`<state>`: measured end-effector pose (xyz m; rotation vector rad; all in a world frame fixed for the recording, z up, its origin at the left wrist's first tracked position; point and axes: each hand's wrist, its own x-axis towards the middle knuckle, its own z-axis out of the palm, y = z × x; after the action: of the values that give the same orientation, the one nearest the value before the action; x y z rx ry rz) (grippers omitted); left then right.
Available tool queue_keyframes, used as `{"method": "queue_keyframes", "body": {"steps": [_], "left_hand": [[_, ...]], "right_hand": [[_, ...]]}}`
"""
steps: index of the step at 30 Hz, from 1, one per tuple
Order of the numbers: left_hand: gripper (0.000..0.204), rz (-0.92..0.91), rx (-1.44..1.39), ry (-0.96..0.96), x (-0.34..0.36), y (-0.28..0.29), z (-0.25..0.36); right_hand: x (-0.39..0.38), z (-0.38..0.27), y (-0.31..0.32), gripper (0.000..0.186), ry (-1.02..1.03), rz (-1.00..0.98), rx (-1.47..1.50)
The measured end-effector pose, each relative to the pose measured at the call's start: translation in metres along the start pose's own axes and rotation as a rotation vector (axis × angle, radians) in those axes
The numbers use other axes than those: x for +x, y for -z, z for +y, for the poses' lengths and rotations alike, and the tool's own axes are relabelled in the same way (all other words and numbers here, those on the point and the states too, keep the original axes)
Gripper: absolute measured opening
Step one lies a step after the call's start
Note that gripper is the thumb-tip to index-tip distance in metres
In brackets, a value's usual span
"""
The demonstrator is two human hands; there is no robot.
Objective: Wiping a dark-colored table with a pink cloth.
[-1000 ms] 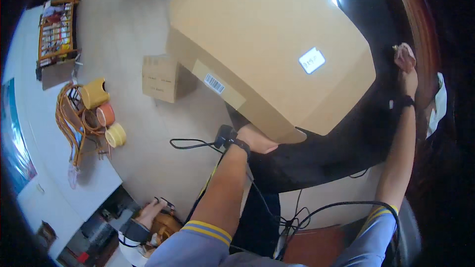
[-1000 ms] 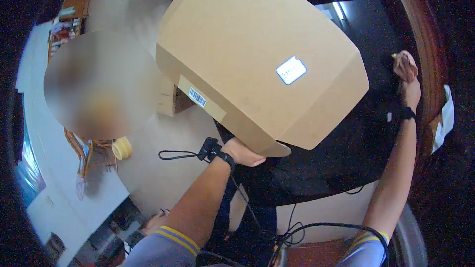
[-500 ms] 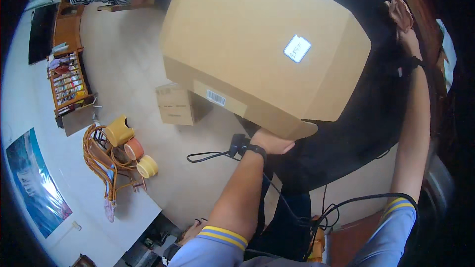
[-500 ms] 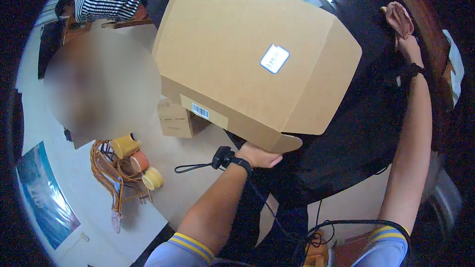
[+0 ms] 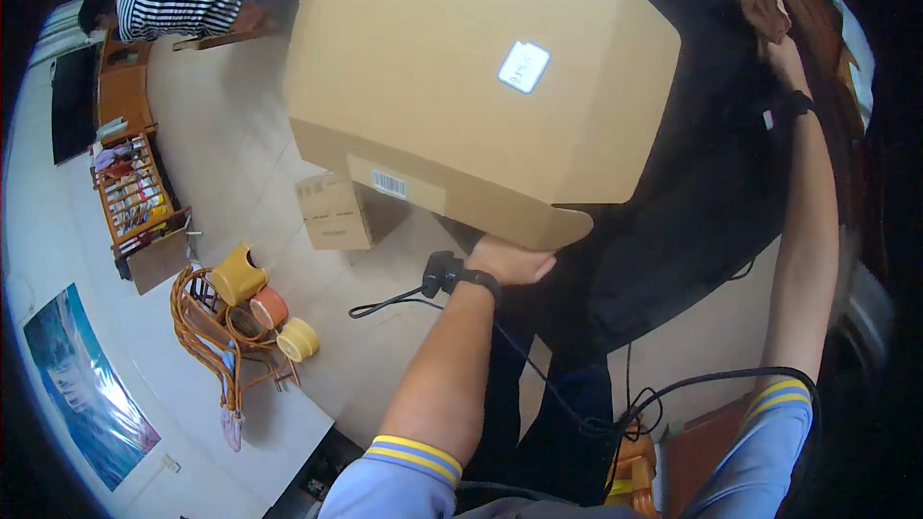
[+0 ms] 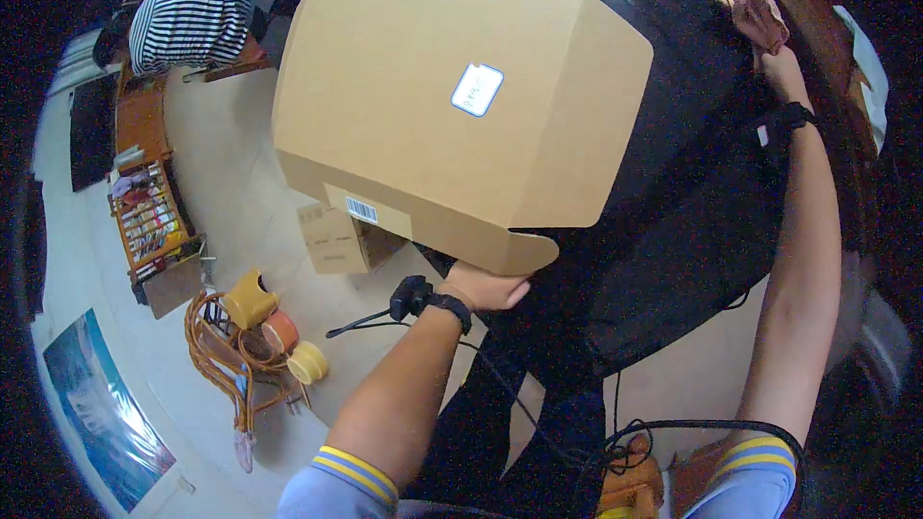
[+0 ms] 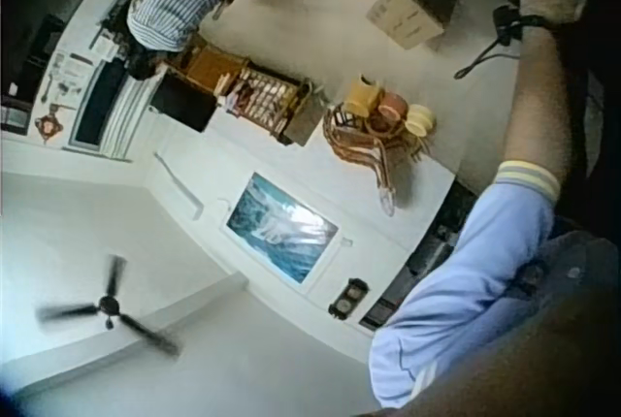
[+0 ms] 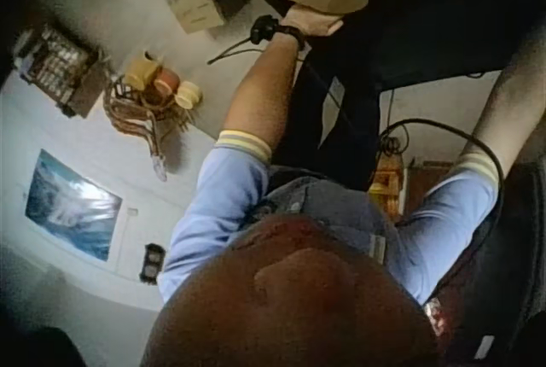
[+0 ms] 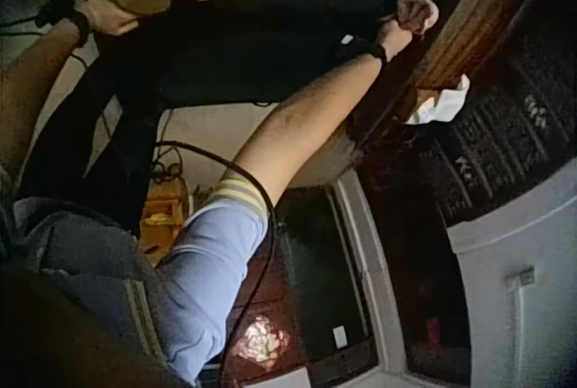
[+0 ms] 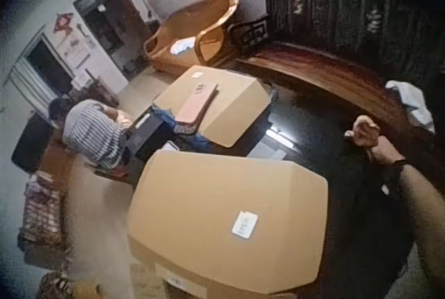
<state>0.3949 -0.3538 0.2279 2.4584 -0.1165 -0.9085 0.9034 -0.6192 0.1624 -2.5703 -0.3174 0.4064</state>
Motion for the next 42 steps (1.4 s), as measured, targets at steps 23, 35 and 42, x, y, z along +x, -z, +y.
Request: {"method": "queue_keyframes", "body": {"steps": [23,35,42], "left_hand": [[0.028,0.125,-0.024,-0.021,0.007,-0.005,-0.003],[0.021,0.287,-0.244,-0.019,0.015,-0.015,-0.007],[0.024,0.244,-0.258,-0.049,0.018,-0.026,-0.009]], "right_hand": [[-0.106,0.096,0.061,0.033,-0.279,-0.124,0.158],[-0.125,0.154,0.072,0.043,0.684,0.165,-0.619],[-0.158,0.164,0.065,0.034,-0.226,0.243,0.004]]}}
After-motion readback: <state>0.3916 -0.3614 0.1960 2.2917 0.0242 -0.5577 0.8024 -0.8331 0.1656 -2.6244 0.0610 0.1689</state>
